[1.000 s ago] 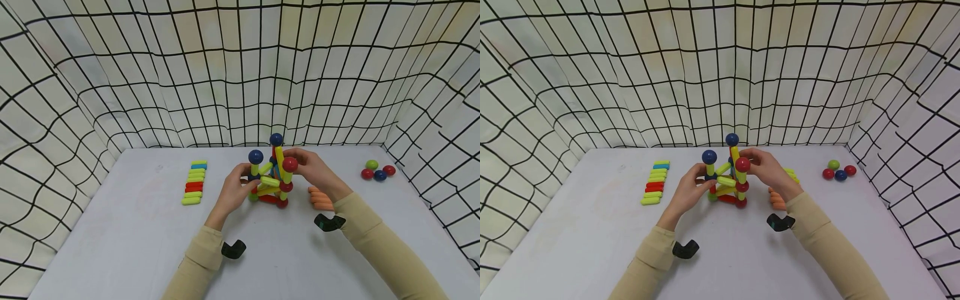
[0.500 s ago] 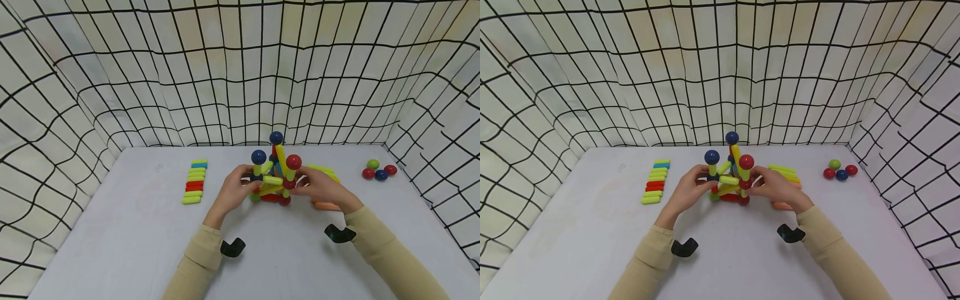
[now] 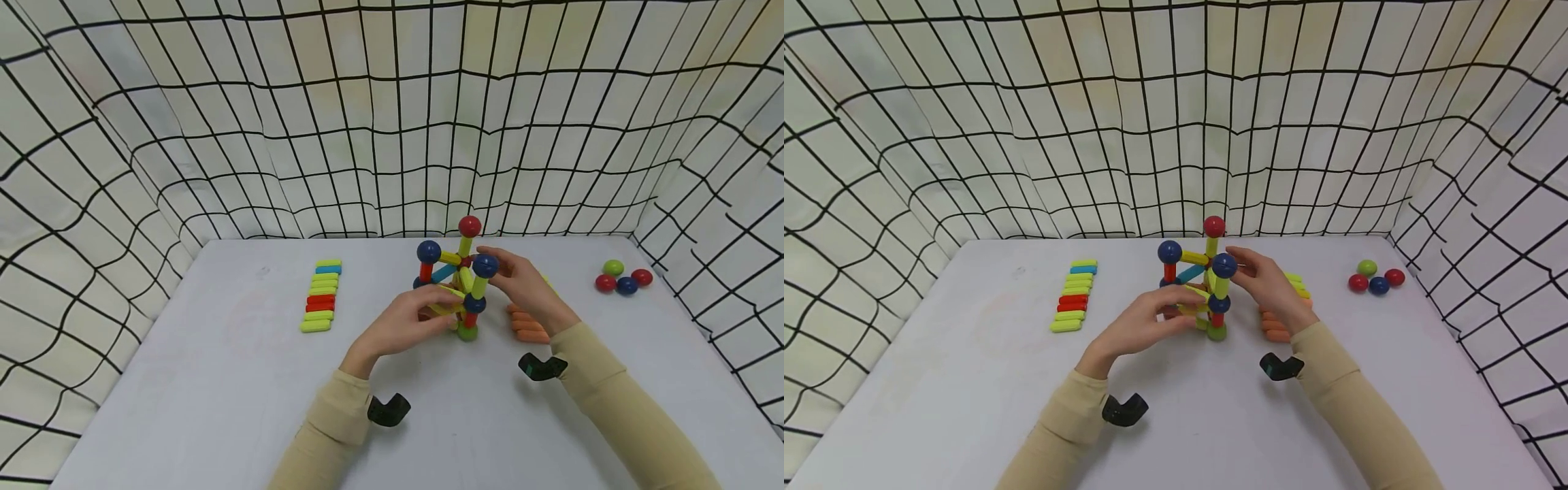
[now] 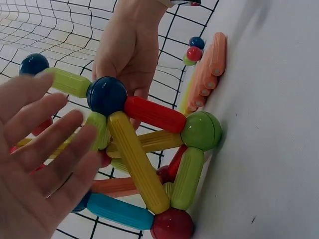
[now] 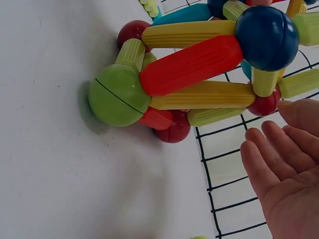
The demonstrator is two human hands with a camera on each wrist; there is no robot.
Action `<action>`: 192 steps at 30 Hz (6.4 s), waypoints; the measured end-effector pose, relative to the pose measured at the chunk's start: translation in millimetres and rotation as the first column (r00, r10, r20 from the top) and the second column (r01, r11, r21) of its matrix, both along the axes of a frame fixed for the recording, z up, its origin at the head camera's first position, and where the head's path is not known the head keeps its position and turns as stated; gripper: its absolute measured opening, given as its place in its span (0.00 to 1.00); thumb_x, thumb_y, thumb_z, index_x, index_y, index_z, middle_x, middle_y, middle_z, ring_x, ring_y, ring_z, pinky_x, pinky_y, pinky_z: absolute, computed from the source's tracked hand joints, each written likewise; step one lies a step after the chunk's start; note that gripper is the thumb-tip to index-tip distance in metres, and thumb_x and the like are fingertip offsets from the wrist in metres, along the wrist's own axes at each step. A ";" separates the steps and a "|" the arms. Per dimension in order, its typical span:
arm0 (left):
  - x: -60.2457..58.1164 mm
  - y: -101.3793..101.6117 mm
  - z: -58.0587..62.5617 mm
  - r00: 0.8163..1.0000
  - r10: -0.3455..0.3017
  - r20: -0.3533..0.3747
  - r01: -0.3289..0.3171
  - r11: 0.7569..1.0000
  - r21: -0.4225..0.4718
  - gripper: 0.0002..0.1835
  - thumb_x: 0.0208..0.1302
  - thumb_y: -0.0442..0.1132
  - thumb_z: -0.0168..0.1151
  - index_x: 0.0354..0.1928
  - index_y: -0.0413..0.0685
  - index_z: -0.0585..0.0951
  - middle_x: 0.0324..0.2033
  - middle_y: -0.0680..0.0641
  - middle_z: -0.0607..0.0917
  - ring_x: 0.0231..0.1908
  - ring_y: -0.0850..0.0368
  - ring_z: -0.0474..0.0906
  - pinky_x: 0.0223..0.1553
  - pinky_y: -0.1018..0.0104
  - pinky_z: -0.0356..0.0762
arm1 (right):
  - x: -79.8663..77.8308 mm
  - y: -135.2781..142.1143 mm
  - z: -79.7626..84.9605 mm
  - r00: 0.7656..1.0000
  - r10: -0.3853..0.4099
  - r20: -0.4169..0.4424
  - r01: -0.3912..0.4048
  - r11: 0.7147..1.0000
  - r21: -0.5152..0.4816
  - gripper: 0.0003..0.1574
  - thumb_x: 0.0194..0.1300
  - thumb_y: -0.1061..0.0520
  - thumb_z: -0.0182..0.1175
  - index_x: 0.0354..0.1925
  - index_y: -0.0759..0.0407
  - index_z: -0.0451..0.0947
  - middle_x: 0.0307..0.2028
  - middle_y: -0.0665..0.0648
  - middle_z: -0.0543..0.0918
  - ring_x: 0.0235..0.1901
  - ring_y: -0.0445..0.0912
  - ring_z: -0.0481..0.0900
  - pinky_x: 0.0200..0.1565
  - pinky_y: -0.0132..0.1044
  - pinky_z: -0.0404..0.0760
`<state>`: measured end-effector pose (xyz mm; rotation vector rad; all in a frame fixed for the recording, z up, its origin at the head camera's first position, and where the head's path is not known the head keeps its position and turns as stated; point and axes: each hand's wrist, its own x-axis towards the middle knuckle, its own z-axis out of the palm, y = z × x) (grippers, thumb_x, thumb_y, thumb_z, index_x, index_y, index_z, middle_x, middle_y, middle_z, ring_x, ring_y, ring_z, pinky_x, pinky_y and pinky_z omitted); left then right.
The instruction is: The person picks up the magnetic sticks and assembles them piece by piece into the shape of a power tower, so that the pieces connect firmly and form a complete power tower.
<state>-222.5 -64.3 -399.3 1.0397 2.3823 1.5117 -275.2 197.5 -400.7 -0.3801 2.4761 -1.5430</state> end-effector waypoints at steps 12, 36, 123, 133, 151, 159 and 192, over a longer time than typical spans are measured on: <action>-14.1 -4.5 -17.7 0.891 0.453 0.014 -0.445 0.868 0.222 0.15 0.65 0.38 0.66 0.51 0.42 0.78 0.45 0.47 0.81 0.48 0.52 0.78 0.50 0.60 0.79 | 44.3 61.6 -10.9 0.997 -0.065 0.040 0.058 0.987 0.150 0.31 0.69 0.42 0.58 0.63 0.57 0.71 0.60 0.61 0.76 0.60 0.56 0.72 0.63 0.57 0.67; -14.6 -5.5 -17.4 0.897 0.442 -0.001 -0.435 0.885 0.166 0.14 0.67 0.37 0.63 0.53 0.42 0.78 0.48 0.46 0.82 0.52 0.53 0.78 0.52 0.61 0.79 | 67.6 87.8 -30.1 0.891 0.312 -0.328 -0.044 0.781 0.623 0.19 0.61 0.60 0.68 0.52 0.57 0.81 0.46 0.52 0.83 0.46 0.51 0.79 0.48 0.49 0.81; -7.3 -9.4 -7.8 0.952 0.303 -0.048 -0.288 0.937 0.196 0.07 0.69 0.41 0.61 0.38 0.45 0.81 0.34 0.50 0.82 0.37 0.57 0.77 0.42 0.62 0.79 | 16.2 3.3 4.1 0.999 0.013 -0.045 -0.014 1.000 -0.005 0.36 0.70 0.42 0.57 0.70 0.52 0.64 0.65 0.56 0.71 0.63 0.54 0.71 0.64 0.56 0.67; -15.0 -15.8 -18.6 0.915 0.400 0.055 -0.403 0.898 0.176 0.25 0.65 0.41 0.66 0.61 0.44 0.74 0.54 0.48 0.80 0.55 0.54 0.75 0.56 0.57 0.76 | 44.0 51.5 -9.0 0.997 -0.080 0.001 0.080 0.993 0.085 0.34 0.71 0.42 0.56 0.67 0.57 0.66 0.63 0.60 0.73 0.63 0.56 0.70 0.64 0.57 0.66; -11.9 -10.5 -13.4 0.911 0.411 0.017 -0.411 0.907 0.096 0.19 0.61 0.39 0.69 0.52 0.44 0.77 0.45 0.47 0.81 0.49 0.53 0.75 0.49 0.60 0.79 | 63.4 89.3 -33.5 0.950 0.203 -0.237 -0.032 0.819 0.573 0.20 0.61 0.58 0.68 0.52 0.57 0.81 0.47 0.55 0.80 0.48 0.53 0.75 0.50 0.54 0.79; -11.6 -9.4 -14.6 0.916 0.401 0.024 -0.401 0.912 0.088 0.19 0.62 0.40 0.69 0.52 0.45 0.77 0.45 0.47 0.81 0.50 0.53 0.75 0.50 0.60 0.78 | 58.0 89.2 -41.6 0.933 0.252 -0.258 -0.054 0.804 0.592 0.13 0.62 0.59 0.67 0.47 0.54 0.81 0.42 0.50 0.83 0.42 0.48 0.78 0.46 0.48 0.81; -10.4 -8.7 -14.9 0.919 0.393 -0.012 -0.391 0.917 0.086 0.19 0.62 0.39 0.69 0.52 0.44 0.77 0.45 0.47 0.81 0.49 0.53 0.76 0.48 0.61 0.79 | 21.3 -8.2 31.3 0.999 0.042 0.030 -0.041 0.998 -0.039 0.23 0.72 0.52 0.57 0.62 0.56 0.70 0.55 0.59 0.79 0.56 0.55 0.76 0.62 0.56 0.70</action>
